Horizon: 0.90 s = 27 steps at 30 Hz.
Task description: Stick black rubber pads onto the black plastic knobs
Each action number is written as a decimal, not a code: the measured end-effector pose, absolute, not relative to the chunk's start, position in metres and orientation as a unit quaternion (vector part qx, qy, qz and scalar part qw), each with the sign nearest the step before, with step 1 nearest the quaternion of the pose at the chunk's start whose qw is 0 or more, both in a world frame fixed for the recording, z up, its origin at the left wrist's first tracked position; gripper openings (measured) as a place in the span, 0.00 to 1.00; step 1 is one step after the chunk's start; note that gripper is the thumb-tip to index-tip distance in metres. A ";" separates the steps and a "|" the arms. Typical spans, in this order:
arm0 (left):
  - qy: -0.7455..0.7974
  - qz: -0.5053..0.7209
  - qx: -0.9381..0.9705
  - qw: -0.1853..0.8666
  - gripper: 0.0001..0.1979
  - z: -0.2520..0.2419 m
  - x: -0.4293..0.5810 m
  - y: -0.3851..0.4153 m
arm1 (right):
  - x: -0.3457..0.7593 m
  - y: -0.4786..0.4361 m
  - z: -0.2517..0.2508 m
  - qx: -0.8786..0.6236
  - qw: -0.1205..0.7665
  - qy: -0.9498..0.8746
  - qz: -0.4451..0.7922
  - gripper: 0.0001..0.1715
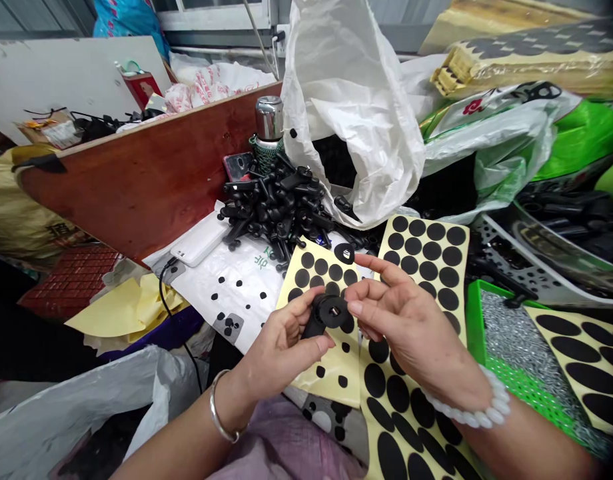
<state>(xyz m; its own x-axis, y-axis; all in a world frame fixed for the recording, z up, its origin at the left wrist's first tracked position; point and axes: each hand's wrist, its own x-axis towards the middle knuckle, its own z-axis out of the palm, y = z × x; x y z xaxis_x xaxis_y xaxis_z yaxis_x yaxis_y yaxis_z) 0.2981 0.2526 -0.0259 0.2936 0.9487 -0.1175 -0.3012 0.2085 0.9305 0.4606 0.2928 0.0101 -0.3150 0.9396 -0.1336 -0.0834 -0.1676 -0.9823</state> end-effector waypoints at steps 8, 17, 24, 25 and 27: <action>0.392 0.443 0.440 0.676 0.32 -0.029 0.300 0.252 | 0.461 0.293 0.003 -0.421 0.410 -0.506 0.632 0.29; 0.432 0.444 0.411 0.669 0.29 -0.030 0.305 0.252 | 0.460 0.291 -0.001 -0.433 0.411 -0.534 0.599 0.29; 0.479 0.432 0.415 0.642 0.27 -0.032 0.309 0.255 | 0.458 0.289 -0.006 -0.443 0.411 -0.563 0.564 0.28; 0.482 0.432 0.411 0.642 0.27 -0.031 0.309 0.255 | 0.458 0.289 -0.007 -0.445 0.409 -0.568 0.558 0.28; 0.485 0.432 0.405 0.643 0.26 -0.030 0.309 0.256 | 0.457 0.289 -0.008 -0.449 0.407 -0.578 0.546 0.28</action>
